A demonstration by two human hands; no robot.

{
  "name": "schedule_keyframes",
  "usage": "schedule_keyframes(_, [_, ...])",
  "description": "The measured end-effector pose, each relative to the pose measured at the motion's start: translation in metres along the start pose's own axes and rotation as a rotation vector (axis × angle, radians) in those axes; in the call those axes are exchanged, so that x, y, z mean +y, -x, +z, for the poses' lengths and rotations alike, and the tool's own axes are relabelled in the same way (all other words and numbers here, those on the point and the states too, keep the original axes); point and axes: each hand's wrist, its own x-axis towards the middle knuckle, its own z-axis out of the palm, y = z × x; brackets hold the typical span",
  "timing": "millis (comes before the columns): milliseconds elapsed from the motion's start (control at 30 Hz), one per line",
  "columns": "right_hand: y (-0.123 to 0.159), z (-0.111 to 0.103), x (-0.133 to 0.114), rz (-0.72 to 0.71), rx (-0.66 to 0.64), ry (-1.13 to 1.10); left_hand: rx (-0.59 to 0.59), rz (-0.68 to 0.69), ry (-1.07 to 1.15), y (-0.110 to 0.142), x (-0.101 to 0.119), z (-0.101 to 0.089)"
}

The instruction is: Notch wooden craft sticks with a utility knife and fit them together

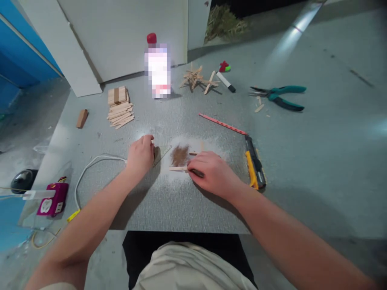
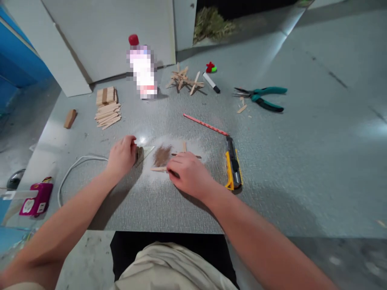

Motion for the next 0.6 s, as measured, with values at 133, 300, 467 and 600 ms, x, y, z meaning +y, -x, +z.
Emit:
schedule_keyframes(133, [0.001, -0.013, 0.009, 0.045, 0.025, 0.113, -0.085, -0.019, -0.021, -0.004, -0.01, -0.007])
schedule_keyframes(300, [0.011, -0.029, 0.032, 0.14, -0.003, 0.271, -0.133, -0.066, 0.03, 0.001, 0.011, -0.023])
schedule_keyframes(467, [0.009, -0.025, 0.034, 0.097, -0.021, 0.317, -0.216, -0.002, 0.19, 0.003, 0.052, -0.022])
schedule_keyframes(600, [0.003, -0.027, 0.026, 0.026, 0.054, 0.306, -0.26, 0.062, 0.396, 0.001, 0.066, -0.012])
